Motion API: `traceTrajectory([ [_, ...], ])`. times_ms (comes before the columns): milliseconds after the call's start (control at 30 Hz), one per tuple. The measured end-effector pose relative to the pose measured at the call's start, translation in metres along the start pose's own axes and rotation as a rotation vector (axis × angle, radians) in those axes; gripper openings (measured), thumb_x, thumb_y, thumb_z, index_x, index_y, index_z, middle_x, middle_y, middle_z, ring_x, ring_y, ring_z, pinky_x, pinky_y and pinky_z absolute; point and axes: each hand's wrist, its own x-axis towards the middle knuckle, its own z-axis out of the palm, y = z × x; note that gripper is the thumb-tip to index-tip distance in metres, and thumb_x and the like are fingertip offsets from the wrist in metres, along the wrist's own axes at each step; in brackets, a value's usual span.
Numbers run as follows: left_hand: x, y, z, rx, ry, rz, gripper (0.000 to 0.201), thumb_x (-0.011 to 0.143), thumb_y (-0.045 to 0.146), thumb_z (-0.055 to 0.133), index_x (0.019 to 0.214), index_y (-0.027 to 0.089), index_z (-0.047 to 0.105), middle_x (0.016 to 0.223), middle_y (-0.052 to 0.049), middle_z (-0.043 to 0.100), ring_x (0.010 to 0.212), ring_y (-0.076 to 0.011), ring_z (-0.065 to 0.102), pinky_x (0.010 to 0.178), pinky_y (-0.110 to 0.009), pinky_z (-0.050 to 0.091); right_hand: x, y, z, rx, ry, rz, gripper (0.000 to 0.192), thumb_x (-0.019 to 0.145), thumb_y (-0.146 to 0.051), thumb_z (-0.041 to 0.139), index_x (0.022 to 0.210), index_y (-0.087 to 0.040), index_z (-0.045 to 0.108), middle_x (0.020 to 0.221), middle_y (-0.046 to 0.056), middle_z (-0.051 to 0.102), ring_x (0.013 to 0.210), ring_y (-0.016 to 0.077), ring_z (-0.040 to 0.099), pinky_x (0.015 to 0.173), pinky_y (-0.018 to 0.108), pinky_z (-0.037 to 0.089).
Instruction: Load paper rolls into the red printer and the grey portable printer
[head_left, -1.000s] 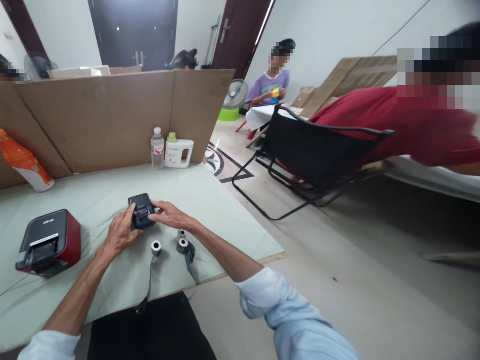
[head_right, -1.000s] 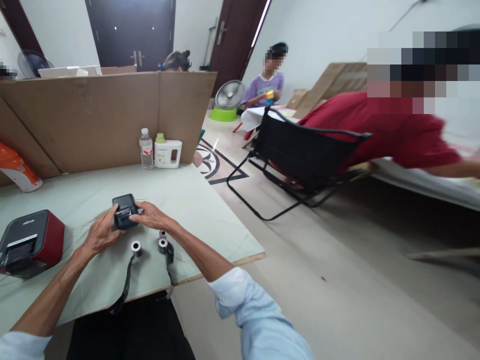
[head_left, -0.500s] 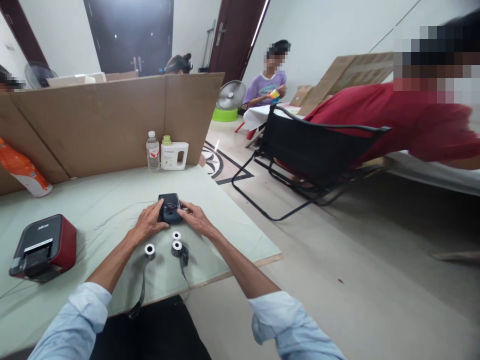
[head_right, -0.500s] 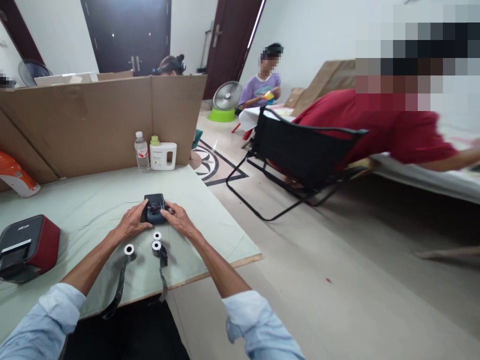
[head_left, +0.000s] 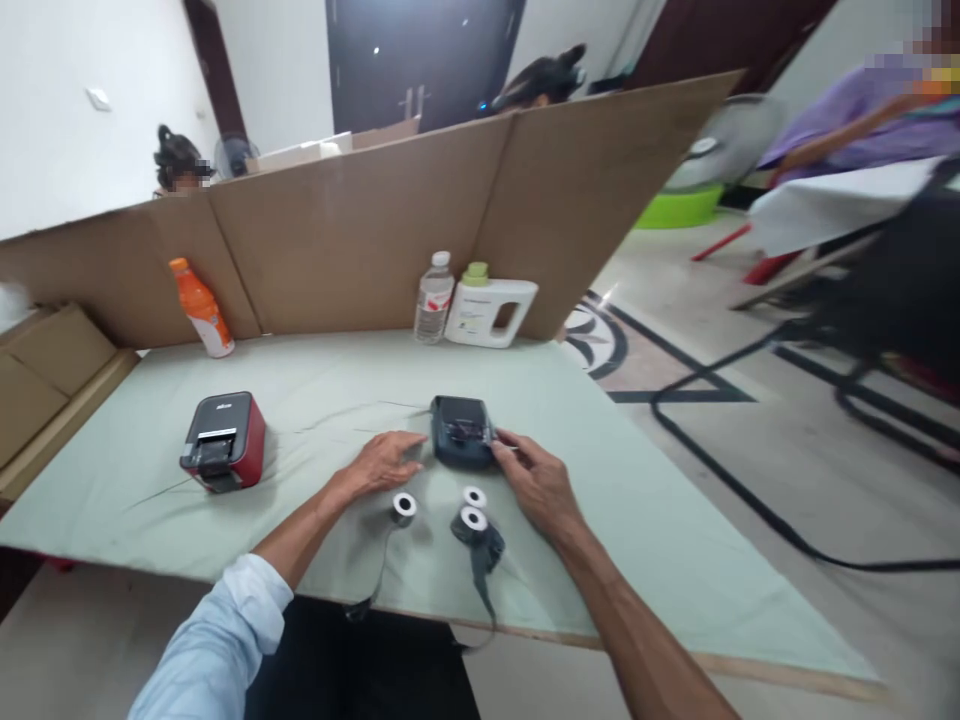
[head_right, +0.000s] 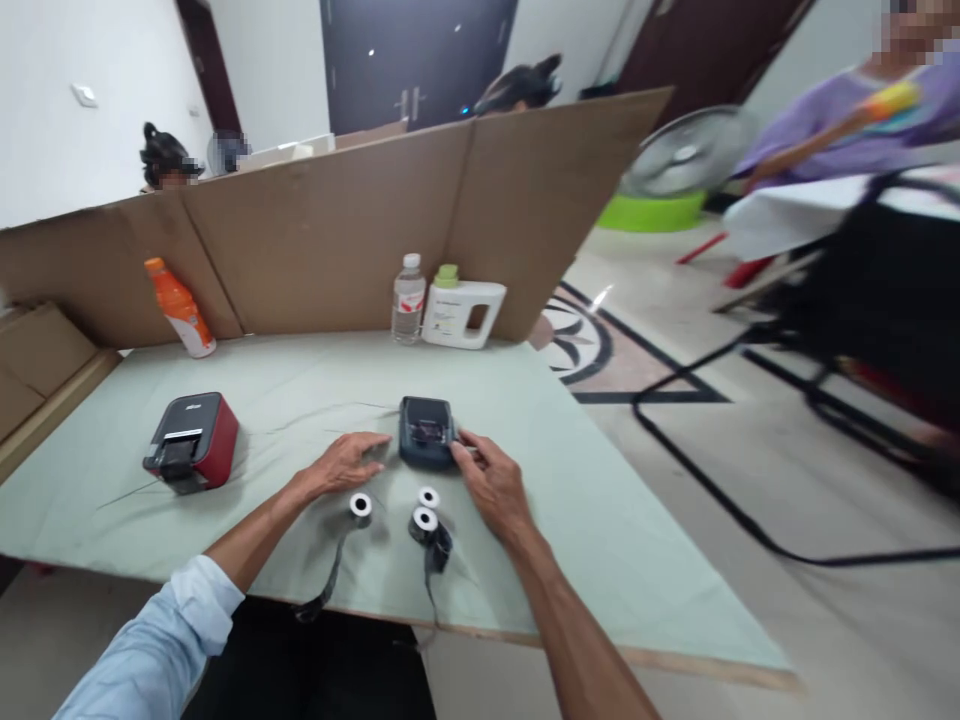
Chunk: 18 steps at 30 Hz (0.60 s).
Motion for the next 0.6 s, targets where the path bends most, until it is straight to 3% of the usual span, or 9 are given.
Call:
traceTrajectory([
  [200, -0.032, 0.004, -0.003, -0.061, 0.045, -0.085, 0.044, 0.091, 0.021, 0.061, 0.133, 0.016, 0.069, 0.141, -0.012, 0.069, 0.131, -0.0257, 0.065, 0.116, -0.04, 0.048, -0.001, 0.009, -0.001, -0.025, -0.002, -0.004, 0.049, 0.083, -0.059, 0.062, 0.103, -0.017, 0.08, 0.092, 0.01, 0.079, 0.076, 0.0233, 0.068, 0.076, 0.038, 0.055],
  [333, -0.049, 0.015, -0.005, -0.085, 0.167, -0.087, 0.034, 0.089, 0.013, 0.059, 0.119, 0.017, 0.075, 0.118, -0.01, 0.078, 0.11, -0.0222, 0.073, 0.103, -0.036, 0.057, -0.002, 0.008, -0.001, -0.044, -0.005, -0.013, 0.049, 0.083, -0.059, 0.061, 0.101, -0.017, 0.08, 0.092, 0.01, 0.08, 0.078, 0.0247, 0.069, 0.076, 0.037, 0.055],
  [433, -0.078, 0.032, -0.023, 0.048, 0.413, 0.072, 0.029, 0.091, 0.012, 0.057, 0.111, 0.019, 0.076, 0.1, -0.009, 0.077, 0.097, -0.0218, 0.071, 0.095, -0.038, 0.059, -0.003, 0.007, -0.002, -0.064, -0.004, -0.018, 0.049, 0.084, -0.059, 0.06, 0.101, -0.017, 0.079, 0.094, 0.011, 0.08, 0.081, 0.0255, 0.069, 0.076, 0.037, 0.055],
  [500, -0.107, 0.038, -0.049, 0.171, 0.65, 0.168, 0.029, 0.093, 0.012, 0.056, 0.114, 0.021, 0.075, 0.102, -0.01, 0.074, 0.104, -0.0237, 0.068, 0.096, -0.041, 0.057, -0.004, 0.006, -0.001, -0.077, 0.001, -0.023, 0.049, 0.083, -0.059, 0.059, 0.1, -0.017, 0.079, 0.093, 0.011, 0.079, 0.081, 0.0256, 0.069, 0.077, 0.038, 0.055],
  [533, -0.123, 0.037, -0.066, 0.243, 0.787, 0.163, 0.029, 0.093, 0.013, 0.057, 0.115, 0.021, 0.075, 0.105, -0.011, 0.073, 0.111, -0.0251, 0.066, 0.101, -0.043, 0.055, -0.004, 0.006, -0.001, -0.08, 0.005, -0.027, 0.048, 0.083, -0.058, 0.059, 0.099, -0.017, 0.078, 0.093, 0.011, 0.079, 0.081, 0.0255, 0.069, 0.077, 0.038, 0.055],
  [600, -0.156, 0.023, -0.102, 0.371, 1.022, 0.025, 0.027, 0.092, 0.017, 0.063, 0.117, 0.021, 0.074, 0.113, -0.012, 0.071, 0.121, -0.0277, 0.061, 0.111, -0.048, 0.048, -0.005, 0.005, 0.0, -0.084, 0.017, -0.034, 0.047, 0.084, -0.058, 0.058, 0.098, -0.017, 0.077, 0.09, 0.011, 0.078, 0.078, 0.0249, 0.068, 0.076, 0.037, 0.055],
])
